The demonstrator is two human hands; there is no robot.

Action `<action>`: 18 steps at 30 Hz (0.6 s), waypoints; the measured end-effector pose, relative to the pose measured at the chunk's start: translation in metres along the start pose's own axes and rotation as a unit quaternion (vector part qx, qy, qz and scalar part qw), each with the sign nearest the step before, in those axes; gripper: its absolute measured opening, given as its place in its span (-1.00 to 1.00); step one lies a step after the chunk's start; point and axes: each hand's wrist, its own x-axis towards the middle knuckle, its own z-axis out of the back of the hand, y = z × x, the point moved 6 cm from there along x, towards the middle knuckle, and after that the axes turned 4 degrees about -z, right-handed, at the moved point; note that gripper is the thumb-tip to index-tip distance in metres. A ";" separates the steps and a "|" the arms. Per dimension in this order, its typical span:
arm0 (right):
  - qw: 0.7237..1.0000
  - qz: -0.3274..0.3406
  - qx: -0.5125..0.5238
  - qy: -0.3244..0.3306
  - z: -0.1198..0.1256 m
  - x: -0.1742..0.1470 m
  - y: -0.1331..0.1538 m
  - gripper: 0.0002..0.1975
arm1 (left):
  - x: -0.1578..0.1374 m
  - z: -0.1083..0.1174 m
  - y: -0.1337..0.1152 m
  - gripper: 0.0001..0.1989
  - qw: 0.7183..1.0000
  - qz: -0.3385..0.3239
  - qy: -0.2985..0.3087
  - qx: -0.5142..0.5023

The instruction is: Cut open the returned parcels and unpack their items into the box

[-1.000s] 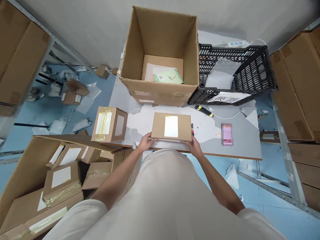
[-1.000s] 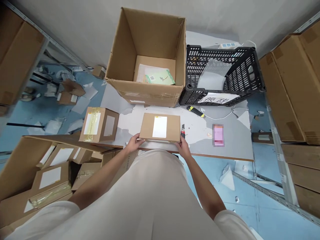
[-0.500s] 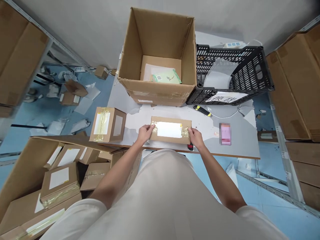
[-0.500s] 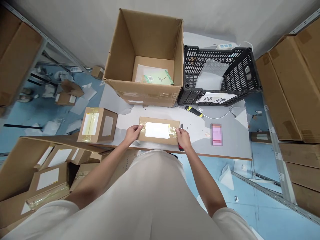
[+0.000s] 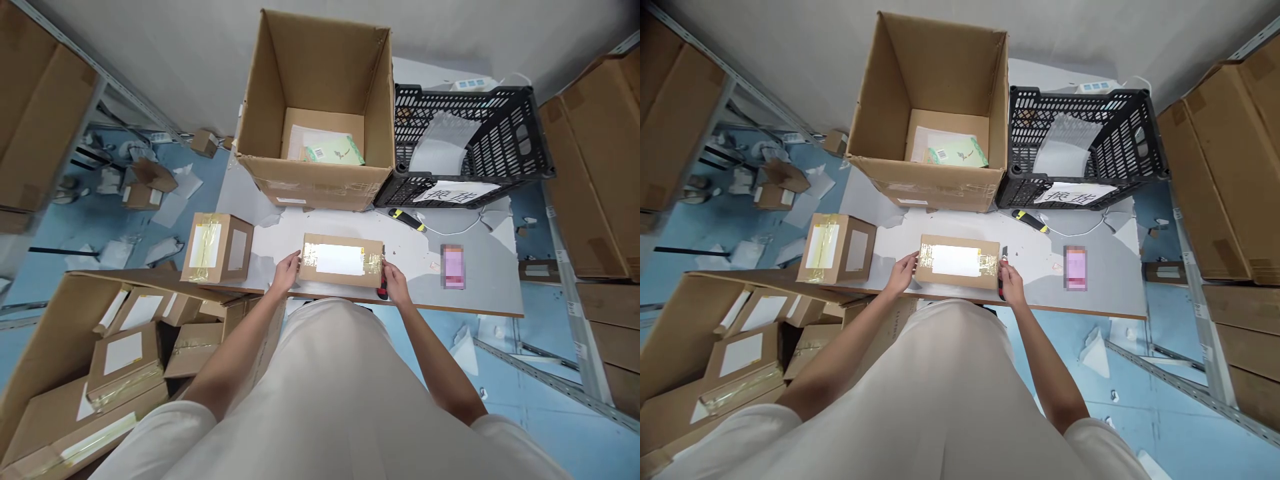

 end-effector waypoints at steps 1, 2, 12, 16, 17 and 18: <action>1.000 0.004 0.003 0.000 0.001 -0.004 -0.007 -0.48 | -0.002 0.001 0.006 -0.43 1.000 0.002 0.010 -0.016; 1.000 0.011 -0.001 0.009 0.002 -0.008 -0.014 -0.48 | -0.004 0.000 0.012 -0.40 0.999 0.000 0.028 -0.024; 0.995 0.002 -0.055 0.088 -0.026 -0.019 -0.028 -0.30 | -0.018 -0.021 0.031 -0.29 0.989 -0.039 0.139 -0.040; 0.997 0.003 -0.021 0.073 -0.026 -0.017 -0.022 -0.41 | -0.016 -0.019 0.029 -0.36 0.990 -0.044 0.131 -0.038; 0.997 0.007 -0.018 0.075 -0.025 -0.016 -0.020 -0.43 | -0.015 -0.017 0.026 -0.39 0.990 -0.047 0.125 -0.036; 0.997 0.013 -0.022 0.075 -0.023 -0.015 -0.017 -0.46 | -0.015 -0.016 0.022 -0.42 0.991 -0.051 0.118 -0.031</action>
